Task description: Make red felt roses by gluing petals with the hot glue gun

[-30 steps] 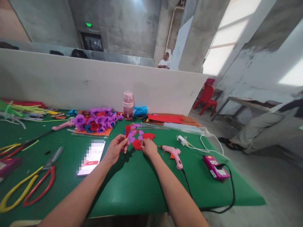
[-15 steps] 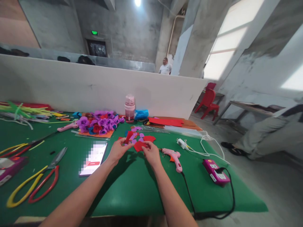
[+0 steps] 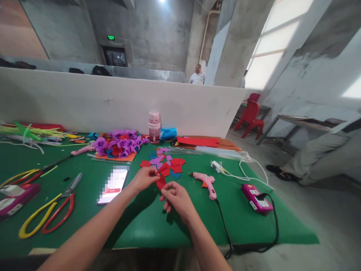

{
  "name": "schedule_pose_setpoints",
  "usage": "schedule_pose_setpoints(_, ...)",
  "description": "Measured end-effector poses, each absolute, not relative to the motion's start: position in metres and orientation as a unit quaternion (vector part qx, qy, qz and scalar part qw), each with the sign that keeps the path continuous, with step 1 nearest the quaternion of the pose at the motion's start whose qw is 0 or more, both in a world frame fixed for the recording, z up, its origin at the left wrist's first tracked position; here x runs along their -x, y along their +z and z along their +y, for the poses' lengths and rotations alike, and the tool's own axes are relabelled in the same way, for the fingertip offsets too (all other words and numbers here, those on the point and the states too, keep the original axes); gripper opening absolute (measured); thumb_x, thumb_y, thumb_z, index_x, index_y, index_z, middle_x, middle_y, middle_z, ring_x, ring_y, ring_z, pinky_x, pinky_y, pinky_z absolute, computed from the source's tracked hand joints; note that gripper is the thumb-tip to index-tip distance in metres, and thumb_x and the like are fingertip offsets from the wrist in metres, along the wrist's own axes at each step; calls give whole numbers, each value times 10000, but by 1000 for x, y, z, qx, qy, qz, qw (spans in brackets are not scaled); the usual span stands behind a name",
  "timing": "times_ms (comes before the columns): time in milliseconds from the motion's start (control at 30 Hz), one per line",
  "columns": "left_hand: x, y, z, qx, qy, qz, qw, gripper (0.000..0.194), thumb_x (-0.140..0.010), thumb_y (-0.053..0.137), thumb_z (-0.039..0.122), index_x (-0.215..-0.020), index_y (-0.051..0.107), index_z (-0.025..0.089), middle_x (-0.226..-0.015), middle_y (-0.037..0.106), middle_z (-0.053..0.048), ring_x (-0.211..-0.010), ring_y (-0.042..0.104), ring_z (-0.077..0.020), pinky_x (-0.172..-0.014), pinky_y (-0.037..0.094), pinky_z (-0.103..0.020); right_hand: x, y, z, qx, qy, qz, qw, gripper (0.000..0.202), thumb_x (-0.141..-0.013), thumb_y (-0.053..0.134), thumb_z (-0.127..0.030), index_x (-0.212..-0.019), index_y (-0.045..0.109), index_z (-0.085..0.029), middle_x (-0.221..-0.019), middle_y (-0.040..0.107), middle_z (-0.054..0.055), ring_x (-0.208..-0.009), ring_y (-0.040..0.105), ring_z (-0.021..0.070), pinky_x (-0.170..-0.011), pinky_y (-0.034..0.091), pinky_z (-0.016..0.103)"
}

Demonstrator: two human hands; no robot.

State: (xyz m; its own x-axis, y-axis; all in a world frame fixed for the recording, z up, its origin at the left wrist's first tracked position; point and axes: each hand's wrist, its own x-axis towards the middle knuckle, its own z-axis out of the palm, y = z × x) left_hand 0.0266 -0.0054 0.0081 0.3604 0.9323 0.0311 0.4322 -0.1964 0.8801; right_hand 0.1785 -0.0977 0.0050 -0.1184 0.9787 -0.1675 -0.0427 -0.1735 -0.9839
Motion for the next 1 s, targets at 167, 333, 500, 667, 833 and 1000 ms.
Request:
schedule_pose_setpoints(167,-22,-8,3,-771,175,481,378,108,-597,630,252,-598,634,144,-573,613,5,-585,533,-128,-540,346,-225,-262,7,-118,667,334,-524,412,339,-709,541,-500,-852,557,-193,-645,630,15,-484,557,136,-435,403,229)
schedule_pose_setpoints(333,-22,-21,5,-773,187,505,336,133,-635,605,268,-643,678,157,-660,674,-19,-647,583,-143,-580,367,-230,-362,-19,-116,806,128,-492,304,361,-663,516,-546,-735,593,-201,-704,665,63,-599,610,217,-561,440,305)
schedule_pose_setpoints(500,-23,-21,1,-779,178,513,313,149,-655,589,268,-678,696,168,-707,694,-26,-675,597,-147,-602,375,-233,-372,-29,-105,798,247,-497,234,443,-772,365,-585,-759,580,-197,-554,584,19,-520,564,174,-497,410,263)
schedule_pose_setpoints(667,-25,-18,-1,-775,171,529,299,146,-655,590,274,-665,692,169,-671,685,-23,-677,593,-153,-586,362,-233,-354,-21,-85,792,196,-556,158,368,-711,503,-560,-646,519,-198,-578,593,7,-543,526,151,-486,328,237)
schedule_pose_setpoints(833,-25,-18,-2,-774,178,523,309,134,-650,597,257,-667,700,172,-686,692,-34,-669,595,-159,-595,367,-244,-356,-14,-85,752,268,-574,184,317,-690,572,-481,-599,482,-190,-524,548,-13,-496,479,127,-464,306,234)
schedule_pose_setpoints(1000,-25,-19,-2,-775,178,528,299,142,-658,598,269,-657,706,178,-631,670,-25,-635,580,-155,-581,359,-243,-345,2,-108,662,455,-471,365,377,-696,596,-541,-755,505,-180,-688,630,44,-568,581,149,-510,442,266)
